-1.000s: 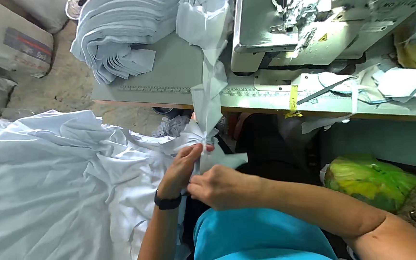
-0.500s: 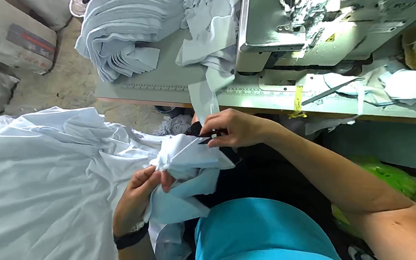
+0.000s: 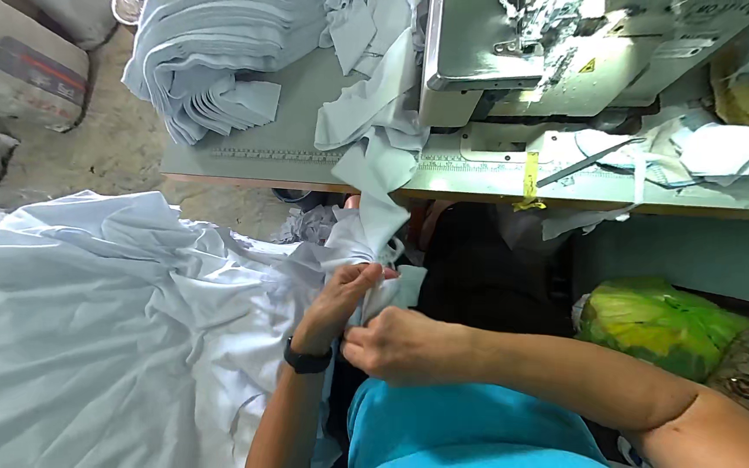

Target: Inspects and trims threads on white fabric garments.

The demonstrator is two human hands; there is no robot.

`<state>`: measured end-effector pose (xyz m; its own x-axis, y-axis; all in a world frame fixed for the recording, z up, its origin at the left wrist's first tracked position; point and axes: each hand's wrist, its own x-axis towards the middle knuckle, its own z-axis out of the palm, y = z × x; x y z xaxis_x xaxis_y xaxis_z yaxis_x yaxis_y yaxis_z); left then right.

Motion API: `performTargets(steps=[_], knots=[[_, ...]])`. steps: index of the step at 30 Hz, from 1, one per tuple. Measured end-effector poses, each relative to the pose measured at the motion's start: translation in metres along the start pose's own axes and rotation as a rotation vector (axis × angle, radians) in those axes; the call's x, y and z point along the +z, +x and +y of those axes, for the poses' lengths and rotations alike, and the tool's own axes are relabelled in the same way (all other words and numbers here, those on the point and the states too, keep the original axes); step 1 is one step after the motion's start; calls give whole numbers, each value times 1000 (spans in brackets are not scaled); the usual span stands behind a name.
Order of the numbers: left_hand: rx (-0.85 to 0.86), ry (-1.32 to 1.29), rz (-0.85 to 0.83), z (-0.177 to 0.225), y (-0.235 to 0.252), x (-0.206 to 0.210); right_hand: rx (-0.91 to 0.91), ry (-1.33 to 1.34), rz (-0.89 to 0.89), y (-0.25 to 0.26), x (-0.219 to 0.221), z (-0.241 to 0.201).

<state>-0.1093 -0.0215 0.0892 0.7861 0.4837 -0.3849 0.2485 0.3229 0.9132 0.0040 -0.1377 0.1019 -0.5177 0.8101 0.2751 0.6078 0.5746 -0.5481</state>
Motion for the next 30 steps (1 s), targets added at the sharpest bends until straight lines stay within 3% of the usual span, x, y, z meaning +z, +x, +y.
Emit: performTargets(steps=[2, 5, 8, 11, 17, 19, 21, 24, 26, 30], knots=[[19, -93, 24, -1, -4, 1, -27, 281, -33, -4, -2, 3], [88, -32, 54, 5, -27, -5, 3, 679, 270, 5, -40, 26], [192, 26, -83, 14, -47, -11, 285, 673, 502, 21, -70, 60], [229, -33, -47, 30, -66, -18, 482, 662, 414, 31, -64, 87], [174, -174, 175, 28, -86, -44, 447, 567, -31, 28, -79, 94], [176, -191, 279, 22, -87, -52, 368, 690, 34, 16, -99, 87], [113, -113, 193, 13, -85, -55, 308, 878, 106, 7, -117, 78], [106, -194, 81, 16, -80, -48, 187, 929, 161, -1, -126, 65], [132, -207, 94, 19, -80, -48, 148, 765, 196, -7, -124, 64], [161, -180, 20, 26, -86, -50, 183, 172, 150, -18, -108, 71]])
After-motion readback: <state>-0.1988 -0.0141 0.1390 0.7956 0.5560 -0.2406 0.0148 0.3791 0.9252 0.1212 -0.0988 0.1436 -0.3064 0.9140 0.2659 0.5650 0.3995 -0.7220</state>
